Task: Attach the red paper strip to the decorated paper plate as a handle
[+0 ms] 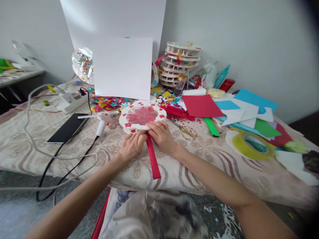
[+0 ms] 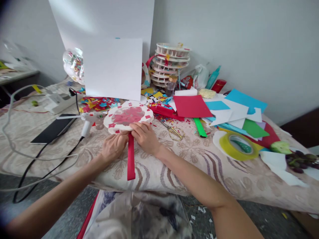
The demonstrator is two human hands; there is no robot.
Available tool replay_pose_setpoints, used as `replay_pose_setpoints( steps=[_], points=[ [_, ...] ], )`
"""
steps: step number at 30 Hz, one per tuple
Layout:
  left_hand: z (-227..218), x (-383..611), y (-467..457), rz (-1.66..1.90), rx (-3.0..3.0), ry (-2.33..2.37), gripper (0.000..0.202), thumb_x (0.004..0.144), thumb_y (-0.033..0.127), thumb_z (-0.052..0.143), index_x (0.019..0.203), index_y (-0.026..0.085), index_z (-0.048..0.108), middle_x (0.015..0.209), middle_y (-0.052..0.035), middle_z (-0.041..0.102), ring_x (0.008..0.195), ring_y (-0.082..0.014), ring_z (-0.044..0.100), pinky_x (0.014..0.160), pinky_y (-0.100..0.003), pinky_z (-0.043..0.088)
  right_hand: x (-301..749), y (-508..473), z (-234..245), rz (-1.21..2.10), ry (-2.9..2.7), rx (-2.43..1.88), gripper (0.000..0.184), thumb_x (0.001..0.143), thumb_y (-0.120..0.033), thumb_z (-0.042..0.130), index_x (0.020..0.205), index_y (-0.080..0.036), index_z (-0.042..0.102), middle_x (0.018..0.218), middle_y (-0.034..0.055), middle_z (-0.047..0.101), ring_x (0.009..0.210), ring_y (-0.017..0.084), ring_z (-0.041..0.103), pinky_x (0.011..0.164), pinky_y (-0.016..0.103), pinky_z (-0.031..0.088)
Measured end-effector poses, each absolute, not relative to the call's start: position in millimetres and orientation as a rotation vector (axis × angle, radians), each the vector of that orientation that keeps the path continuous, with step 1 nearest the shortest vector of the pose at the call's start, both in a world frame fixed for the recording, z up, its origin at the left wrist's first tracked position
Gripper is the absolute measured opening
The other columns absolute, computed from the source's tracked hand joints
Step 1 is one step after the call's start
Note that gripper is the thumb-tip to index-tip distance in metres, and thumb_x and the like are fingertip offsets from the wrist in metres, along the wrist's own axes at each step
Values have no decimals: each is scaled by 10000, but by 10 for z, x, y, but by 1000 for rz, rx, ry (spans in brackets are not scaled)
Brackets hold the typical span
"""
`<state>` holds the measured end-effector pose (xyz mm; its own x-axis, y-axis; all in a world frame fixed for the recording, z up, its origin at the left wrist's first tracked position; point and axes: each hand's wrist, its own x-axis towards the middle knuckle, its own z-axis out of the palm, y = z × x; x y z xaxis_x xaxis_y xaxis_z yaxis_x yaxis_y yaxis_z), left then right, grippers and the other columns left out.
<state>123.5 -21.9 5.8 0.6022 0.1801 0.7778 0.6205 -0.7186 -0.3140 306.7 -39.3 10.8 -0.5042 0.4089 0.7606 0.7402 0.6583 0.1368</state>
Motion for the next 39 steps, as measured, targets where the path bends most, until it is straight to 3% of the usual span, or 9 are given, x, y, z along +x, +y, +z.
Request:
replay_pose_setpoints(
  steps=[20, 29, 39],
  points=[
    [60, 1210, -237, -1031, -2295, -637, 240, 895, 23, 377, 776, 212, 465, 856, -30, 719, 625, -124, 636, 585, -268, 421, 3087, -404, 86, -525, -2124, -840, 228, 986, -151, 417, 974, -153, 645, 1232, 131, 624, 1191, 226, 512, 1021, 441, 409],
    [28, 1135, -225, -1004, -2314, -605, 180, 882, 45, 460, 805, 202, 502, 983, -33, 728, 651, -116, 632, 594, -271, 422, 3079, -411, 103, -584, -2100, -834, 218, 977, -140, 434, 914, -168, 640, 1204, 115, 633, 1172, 222, 526, 995, 436, 432],
    [-1, 1088, -204, -1073, -2275, -685, 132, 877, 75, 517, 895, 203, 544, 917, -20, 734, 638, -110, 647, 595, -249, 433, 3081, -418, 108, -541, -2107, -829, 201, 967, -133, 455, 934, -171, 650, 1214, 121, 628, 1191, 224, 521, 1005, 448, 422]
  ],
)
